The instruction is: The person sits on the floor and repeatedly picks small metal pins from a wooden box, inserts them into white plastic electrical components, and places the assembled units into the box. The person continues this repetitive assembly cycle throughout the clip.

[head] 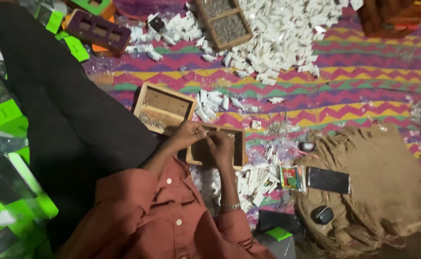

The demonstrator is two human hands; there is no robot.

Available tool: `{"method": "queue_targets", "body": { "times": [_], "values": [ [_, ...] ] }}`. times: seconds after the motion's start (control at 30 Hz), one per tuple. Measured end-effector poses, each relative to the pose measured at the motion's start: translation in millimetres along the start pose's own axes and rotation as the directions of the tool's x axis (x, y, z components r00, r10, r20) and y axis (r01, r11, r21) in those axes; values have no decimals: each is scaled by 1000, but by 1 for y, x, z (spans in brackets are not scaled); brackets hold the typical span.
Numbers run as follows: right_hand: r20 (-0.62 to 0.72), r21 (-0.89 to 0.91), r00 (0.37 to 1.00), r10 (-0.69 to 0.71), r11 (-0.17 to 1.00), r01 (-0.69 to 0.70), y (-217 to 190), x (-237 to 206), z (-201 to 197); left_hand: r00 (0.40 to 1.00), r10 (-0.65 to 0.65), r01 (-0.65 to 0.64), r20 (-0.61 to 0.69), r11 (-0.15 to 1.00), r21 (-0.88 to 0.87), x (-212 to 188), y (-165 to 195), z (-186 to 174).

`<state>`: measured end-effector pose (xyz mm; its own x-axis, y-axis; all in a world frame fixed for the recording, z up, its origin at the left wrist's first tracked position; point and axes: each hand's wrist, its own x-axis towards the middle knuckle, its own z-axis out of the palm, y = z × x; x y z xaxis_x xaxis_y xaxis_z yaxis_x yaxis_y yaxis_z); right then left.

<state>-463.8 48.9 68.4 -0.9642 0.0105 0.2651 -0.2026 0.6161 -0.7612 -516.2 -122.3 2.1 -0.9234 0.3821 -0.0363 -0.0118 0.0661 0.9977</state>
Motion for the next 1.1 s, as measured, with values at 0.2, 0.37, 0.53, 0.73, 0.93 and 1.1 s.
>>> {"method": "queue_targets", "body": {
  "times": [0.2, 0.37, 0.53, 0.73, 0.93, 1.1],
  "values": [
    [48, 35, 997, 67, 997, -69, 3, -7, -8, 1000, 2, -2, -7, 1000, -10, -6, 5, 6],
    [76, 159, 993, 93, 982, -104, 20, -11, -2, 984, -180, 180, 14, 977, -111, -5, -9, 7],
    [84, 206, 980, 180, 959, -193, 21, -14, 7, 998, -53, 54, 32, 998, -28, -1, -27, 2],
    [-6, 71, 990, 144, 987, -143, -5, -3, 23, 949, -292, 309, 117, 936, -168, 6, -31, -28],
    [56, 76, 998, 0, 997, -5, -3, -4, 25, 944, -289, 307, 162, 946, -105, 8, -33, -31],
    [10, 69, 998, 55, 996, -56, 9, 4, 33, 965, -247, 250, 85, 968, -16, 14, -30, -33]
  ]
}}
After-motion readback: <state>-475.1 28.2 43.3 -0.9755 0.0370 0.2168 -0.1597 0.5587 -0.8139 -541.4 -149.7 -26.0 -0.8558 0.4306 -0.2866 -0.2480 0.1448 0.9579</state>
